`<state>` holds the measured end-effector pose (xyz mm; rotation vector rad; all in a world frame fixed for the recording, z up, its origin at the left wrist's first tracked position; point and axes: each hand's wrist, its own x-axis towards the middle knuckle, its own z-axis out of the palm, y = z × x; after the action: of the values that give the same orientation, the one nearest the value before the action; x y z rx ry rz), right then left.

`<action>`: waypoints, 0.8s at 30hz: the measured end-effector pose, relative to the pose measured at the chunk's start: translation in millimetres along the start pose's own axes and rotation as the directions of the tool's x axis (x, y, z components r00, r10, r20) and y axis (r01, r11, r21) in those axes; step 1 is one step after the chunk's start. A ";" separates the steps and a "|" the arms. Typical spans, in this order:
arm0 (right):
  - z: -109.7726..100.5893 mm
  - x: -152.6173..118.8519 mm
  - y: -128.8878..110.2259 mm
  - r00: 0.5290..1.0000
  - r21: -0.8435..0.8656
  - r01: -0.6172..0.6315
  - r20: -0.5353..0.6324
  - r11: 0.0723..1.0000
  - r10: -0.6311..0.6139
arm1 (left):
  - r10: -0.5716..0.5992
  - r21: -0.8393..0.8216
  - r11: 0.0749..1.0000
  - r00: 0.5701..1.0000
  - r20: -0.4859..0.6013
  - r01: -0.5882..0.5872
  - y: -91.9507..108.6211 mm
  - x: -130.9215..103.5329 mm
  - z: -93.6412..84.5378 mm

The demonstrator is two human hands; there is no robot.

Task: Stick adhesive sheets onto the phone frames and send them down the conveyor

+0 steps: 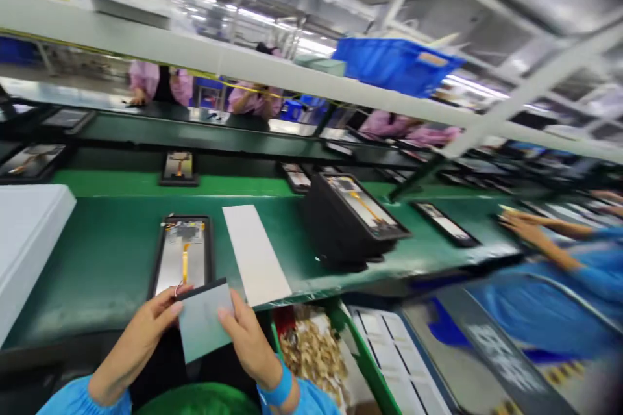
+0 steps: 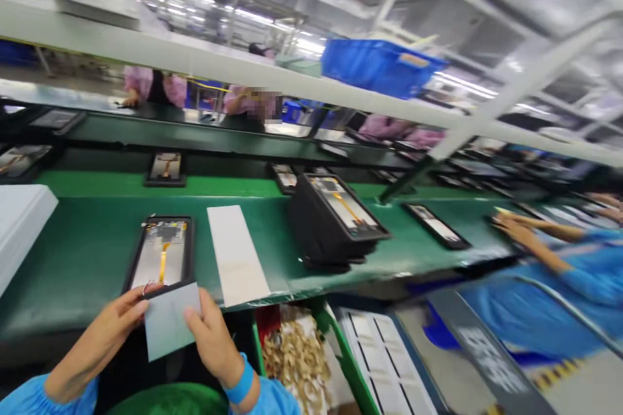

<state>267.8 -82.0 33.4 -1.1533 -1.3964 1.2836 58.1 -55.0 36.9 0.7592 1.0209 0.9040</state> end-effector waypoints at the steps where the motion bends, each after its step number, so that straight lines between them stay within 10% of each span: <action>1: 6.9 3.5 6.5 0.998 0.070 -0.029 0.056 0.997 0.025 | -0.007 -0.039 0.999 1.000 0.019 0.008 -1.6 -1.7 -6.6; 4: 20.5 14.5 13.7 0.983 0.090 -0.070 0.175 0.993 0.053 | 0.042 -0.074 0.996 0.996 -0.081 -0.048 -6.1 -5.1 -23.6; 8: 10.9 52.2 2.0 0.977 -0.305 0.087 0.210 0.948 -0.022 | 0.082 -0.017 0.996 0.956 -0.283 -0.091 1.1 -3.6 -56.7; 15: 8.4 137.0 19.5 0.848 -0.696 0.526 0.474 0.489 -0.238 | 0.130 0.153 0.986 0.898 -0.420 -0.071 17.3 10.0 -118.7; 24: -1.3 187.7 25.9 0.993 -0.391 0.118 0.036 0.913 -0.113 | 0.169 0.282 0.952 0.975 -0.144 -0.123 40.3 71.3 -78.9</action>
<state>238.6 103.9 11.2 -1.3029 -1.7583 0.9510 -8.7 35.0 17.9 1.0134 1.2662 0.9781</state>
